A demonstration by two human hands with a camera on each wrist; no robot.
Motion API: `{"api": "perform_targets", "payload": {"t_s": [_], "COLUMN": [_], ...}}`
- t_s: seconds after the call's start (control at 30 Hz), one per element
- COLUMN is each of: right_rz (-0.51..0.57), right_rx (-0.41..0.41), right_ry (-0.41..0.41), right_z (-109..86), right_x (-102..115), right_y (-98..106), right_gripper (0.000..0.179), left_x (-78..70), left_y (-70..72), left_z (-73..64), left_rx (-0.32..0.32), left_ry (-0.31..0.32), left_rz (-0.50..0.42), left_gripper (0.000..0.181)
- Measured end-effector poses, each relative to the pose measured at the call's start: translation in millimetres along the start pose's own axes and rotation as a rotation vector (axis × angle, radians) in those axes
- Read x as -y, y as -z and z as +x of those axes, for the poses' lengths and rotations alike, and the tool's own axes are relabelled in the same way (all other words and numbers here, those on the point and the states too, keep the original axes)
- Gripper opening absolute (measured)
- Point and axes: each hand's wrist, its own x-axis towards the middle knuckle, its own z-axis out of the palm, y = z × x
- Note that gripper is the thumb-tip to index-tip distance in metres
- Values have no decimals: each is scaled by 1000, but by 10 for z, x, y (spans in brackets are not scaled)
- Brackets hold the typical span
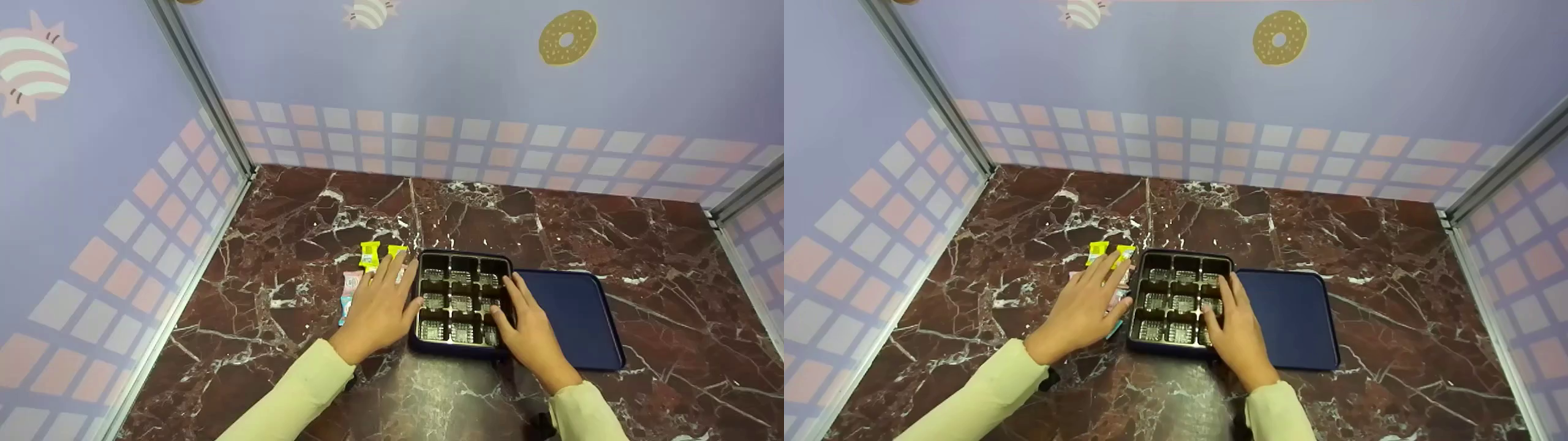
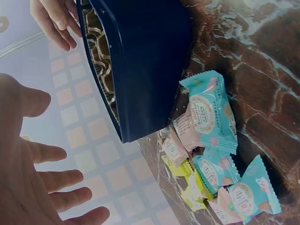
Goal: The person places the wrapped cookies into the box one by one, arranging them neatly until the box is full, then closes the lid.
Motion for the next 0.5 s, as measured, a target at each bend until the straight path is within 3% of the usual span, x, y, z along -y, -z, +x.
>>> {"api": "perform_targets", "payload": {"t_s": [0.5], "right_rz": [22], "right_rx": [-41], "right_ry": [27], "right_z": [-11], "right_x": [-75], "right_y": [-6], "right_gripper": [59], "left_x": [70], "left_y": [-52], "left_z": [-21], "left_rx": [0], "left_ry": [9], "left_rz": [14], "left_gripper": [50]}}
